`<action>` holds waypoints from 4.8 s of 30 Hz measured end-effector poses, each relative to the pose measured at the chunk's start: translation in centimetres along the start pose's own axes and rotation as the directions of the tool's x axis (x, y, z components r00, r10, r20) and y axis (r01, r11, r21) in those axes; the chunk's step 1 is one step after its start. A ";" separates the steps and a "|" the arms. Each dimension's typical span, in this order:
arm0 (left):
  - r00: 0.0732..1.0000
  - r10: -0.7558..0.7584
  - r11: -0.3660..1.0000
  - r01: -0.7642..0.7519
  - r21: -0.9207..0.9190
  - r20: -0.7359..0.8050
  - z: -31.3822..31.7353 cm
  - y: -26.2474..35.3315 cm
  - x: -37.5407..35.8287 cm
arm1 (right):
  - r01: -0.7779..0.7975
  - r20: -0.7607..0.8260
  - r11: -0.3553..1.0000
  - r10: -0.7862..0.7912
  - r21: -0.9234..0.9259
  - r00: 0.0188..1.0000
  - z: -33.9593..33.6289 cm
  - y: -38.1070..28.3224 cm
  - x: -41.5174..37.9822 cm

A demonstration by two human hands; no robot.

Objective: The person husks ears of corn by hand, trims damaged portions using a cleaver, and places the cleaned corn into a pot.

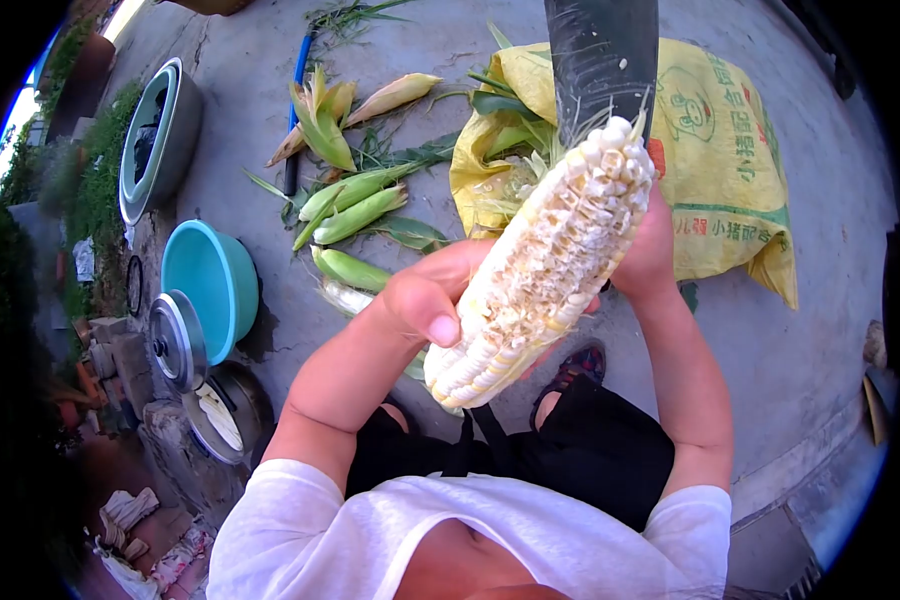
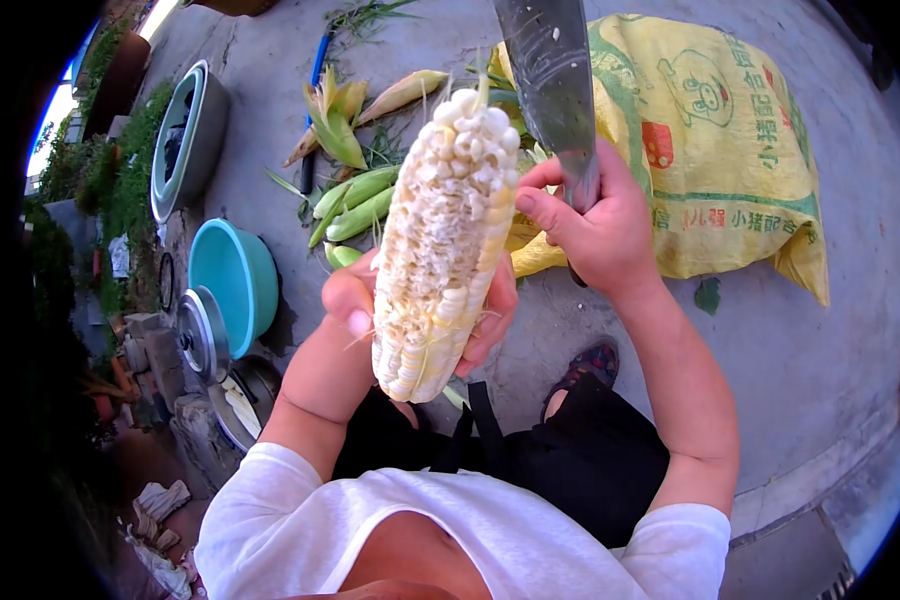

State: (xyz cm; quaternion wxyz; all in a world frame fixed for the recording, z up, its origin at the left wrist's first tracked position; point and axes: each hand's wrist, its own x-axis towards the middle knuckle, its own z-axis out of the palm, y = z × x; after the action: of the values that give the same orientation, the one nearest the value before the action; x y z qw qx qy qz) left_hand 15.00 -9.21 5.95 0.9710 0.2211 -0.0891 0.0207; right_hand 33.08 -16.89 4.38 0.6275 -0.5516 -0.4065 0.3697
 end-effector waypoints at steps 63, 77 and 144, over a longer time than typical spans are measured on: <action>0.845 0.535 -0.289 0.186 0.939 -0.003 -2.9 3.9 -1.1 | -0.330 0.151 0.819 0.293 0.470 0.944 0.9 3.2 2.8; 0.764 -0.128 0.988 0.157 -0.010 -0.632 -5.3 2.8 -0.7 | -0.286 0.163 0.953 0.268 0.098 0.949 2.1 3.6 4.2; 0.604 -0.147 0.964 0.264 0.023 -0.784 -3.6 0.4 -4.1 | 0.056 0.122 0.613 0.066 -0.788 0.990 2.6 8.6 -2.3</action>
State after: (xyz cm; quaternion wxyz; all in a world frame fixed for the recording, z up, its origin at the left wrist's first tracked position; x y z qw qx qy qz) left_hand 11.49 -7.31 2.17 0.8926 0.2648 0.3649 0.0081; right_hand 29.67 -16.95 -4.23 0.2899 -0.7455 -0.5685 0.1923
